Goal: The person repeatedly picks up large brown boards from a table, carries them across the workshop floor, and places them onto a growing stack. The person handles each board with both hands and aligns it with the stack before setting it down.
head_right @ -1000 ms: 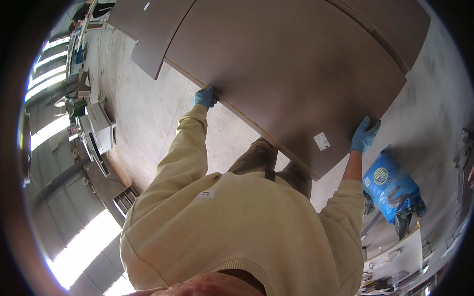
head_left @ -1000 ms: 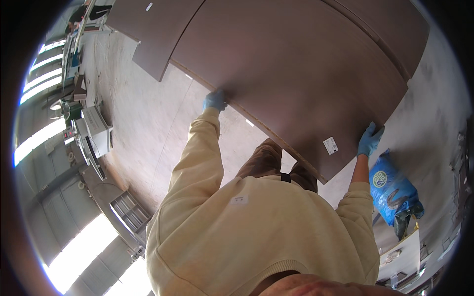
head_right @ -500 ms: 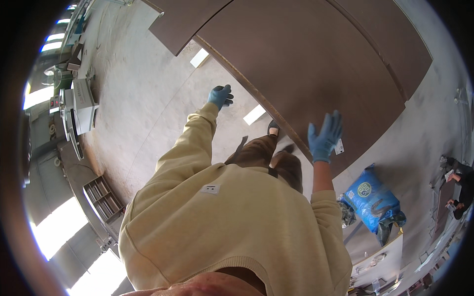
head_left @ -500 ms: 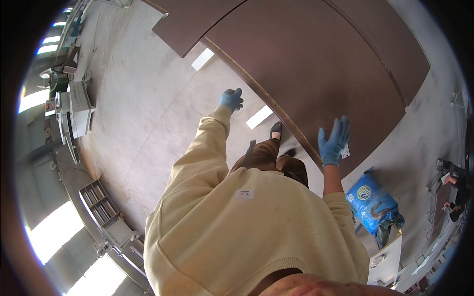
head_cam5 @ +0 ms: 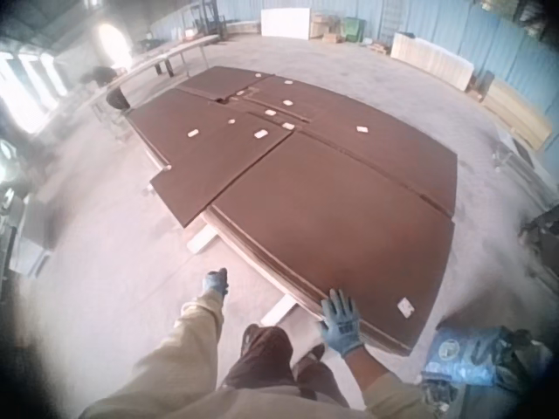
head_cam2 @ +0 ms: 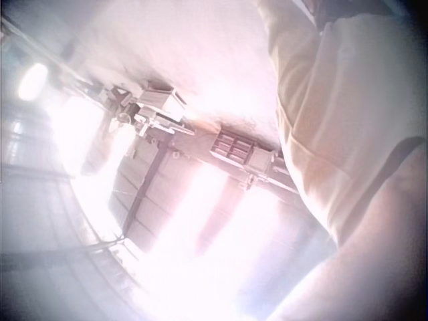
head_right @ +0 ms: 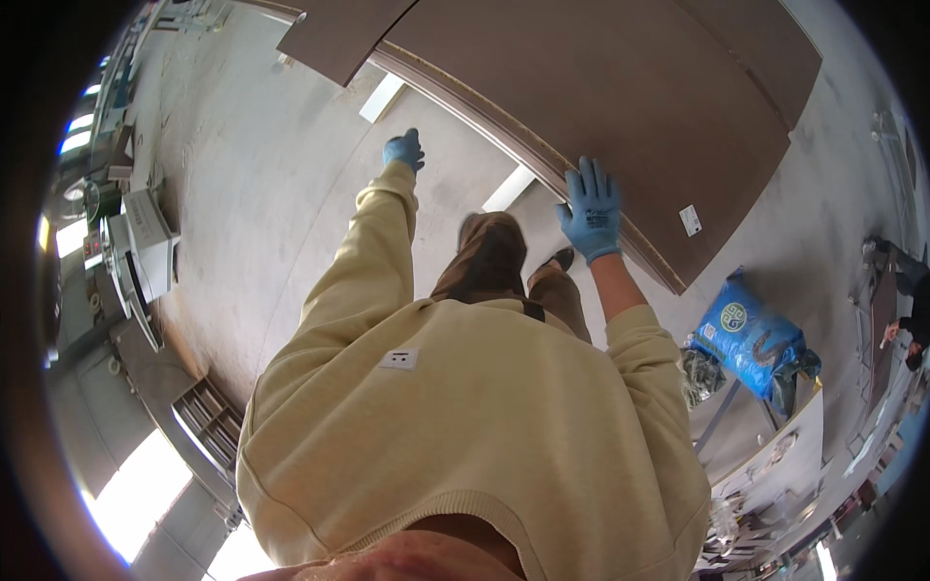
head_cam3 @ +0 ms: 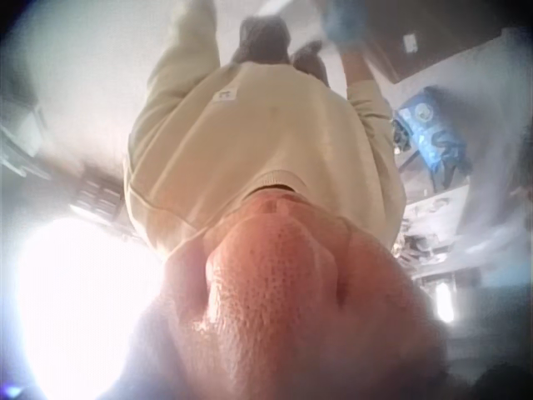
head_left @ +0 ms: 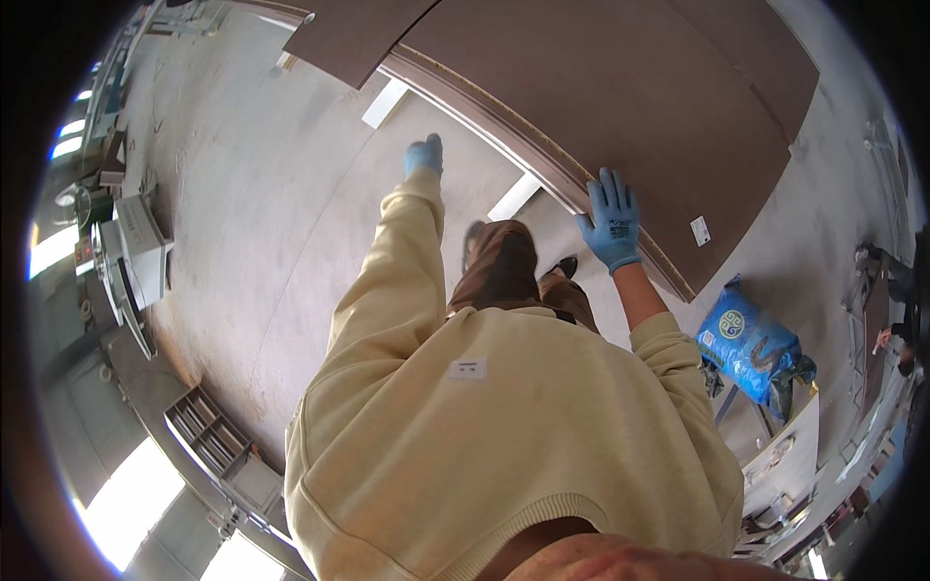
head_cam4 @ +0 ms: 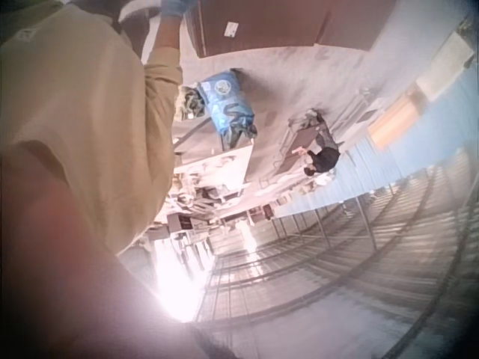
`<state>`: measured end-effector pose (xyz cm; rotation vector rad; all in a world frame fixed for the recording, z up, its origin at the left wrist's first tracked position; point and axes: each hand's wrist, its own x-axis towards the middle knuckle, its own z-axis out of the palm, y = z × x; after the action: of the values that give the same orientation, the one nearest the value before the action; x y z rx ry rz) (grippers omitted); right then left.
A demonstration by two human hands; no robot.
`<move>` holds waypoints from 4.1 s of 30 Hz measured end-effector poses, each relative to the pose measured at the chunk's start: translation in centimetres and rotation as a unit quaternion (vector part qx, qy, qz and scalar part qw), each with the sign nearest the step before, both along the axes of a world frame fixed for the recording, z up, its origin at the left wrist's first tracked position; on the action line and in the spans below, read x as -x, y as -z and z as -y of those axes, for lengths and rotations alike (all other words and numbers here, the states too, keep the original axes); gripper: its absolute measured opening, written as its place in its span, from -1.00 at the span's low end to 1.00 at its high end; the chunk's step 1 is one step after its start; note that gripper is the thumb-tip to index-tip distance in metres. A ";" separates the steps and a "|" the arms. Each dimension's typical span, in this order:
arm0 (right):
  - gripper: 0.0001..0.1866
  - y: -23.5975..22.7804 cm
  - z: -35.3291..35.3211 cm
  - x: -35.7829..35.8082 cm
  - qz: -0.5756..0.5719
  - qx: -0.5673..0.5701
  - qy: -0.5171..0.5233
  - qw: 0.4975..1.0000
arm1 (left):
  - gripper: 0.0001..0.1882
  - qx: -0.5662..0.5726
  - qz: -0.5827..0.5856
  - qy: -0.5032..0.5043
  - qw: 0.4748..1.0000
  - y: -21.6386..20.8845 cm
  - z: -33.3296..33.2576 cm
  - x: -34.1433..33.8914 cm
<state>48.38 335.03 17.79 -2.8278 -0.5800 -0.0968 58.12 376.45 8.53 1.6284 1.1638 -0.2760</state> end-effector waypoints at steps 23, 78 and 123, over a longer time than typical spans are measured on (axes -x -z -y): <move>-0.87 2.9 -13.6 -8.2 -0.074 0.226 0.223 0.945 | -0.61 0.180 -0.009 0.019 0.984 -5.8 -3.3 -18.9; -0.82 3.2 -12.9 -8.8 -0.122 0.163 0.217 0.955 | -0.61 0.314 -0.011 0.118 0.942 2.4 -7.2 -22.4; -0.34 10.6 18.6 18.2 0.095 -0.420 0.696 0.574 | -0.11 -0.272 0.480 0.828 0.104 -3.3 52.0 10.0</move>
<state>30.13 316.42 7.14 -1.5910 1.4003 -0.7037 48.12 324.49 11.84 2.1091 -2.3058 0.0260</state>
